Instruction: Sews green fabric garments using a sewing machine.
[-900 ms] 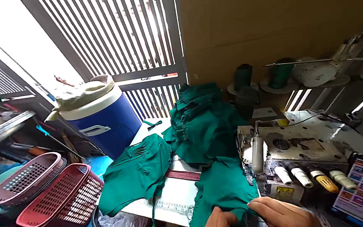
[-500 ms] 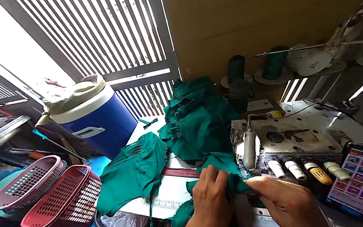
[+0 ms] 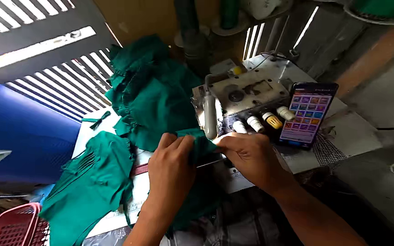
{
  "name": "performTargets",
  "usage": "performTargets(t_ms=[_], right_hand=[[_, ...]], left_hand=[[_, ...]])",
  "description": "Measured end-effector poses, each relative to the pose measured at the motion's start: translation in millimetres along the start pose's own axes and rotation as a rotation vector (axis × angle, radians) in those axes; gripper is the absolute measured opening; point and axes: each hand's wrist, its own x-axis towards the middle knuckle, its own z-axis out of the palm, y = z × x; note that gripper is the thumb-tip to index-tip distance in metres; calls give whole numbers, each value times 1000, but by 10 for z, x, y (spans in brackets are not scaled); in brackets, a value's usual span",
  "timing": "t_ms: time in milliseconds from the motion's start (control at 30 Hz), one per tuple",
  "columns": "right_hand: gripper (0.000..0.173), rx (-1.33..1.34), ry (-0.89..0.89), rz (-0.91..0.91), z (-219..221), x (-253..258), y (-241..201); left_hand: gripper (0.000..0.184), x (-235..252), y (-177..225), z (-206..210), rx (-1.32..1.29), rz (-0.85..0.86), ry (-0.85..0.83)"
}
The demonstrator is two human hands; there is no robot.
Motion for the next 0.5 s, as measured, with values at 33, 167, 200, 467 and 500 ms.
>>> performTargets(t_ms=[33, 167, 200, 467, 500], right_hand=[[20, 22, -16, -11, -21, -87, -7], [19, 114, -59, -31, 15, -655, 19], [19, 140, -50, -7, 71, -796, 60], [20, 194, 27, 87, 222, -1014, 155], [20, 185, 33, 86, 230, -980, 160]], left_hand=[[11, -53, 14, -17, -28, 30, -6], [13, -455, 117, 52, -193, 211, -80], [13, -563, 132, 138, -228, 244, -92], [37, -705, 199, 401, -237, 168, -124], [40, -661, 191, 396, -224, 163, -135]])
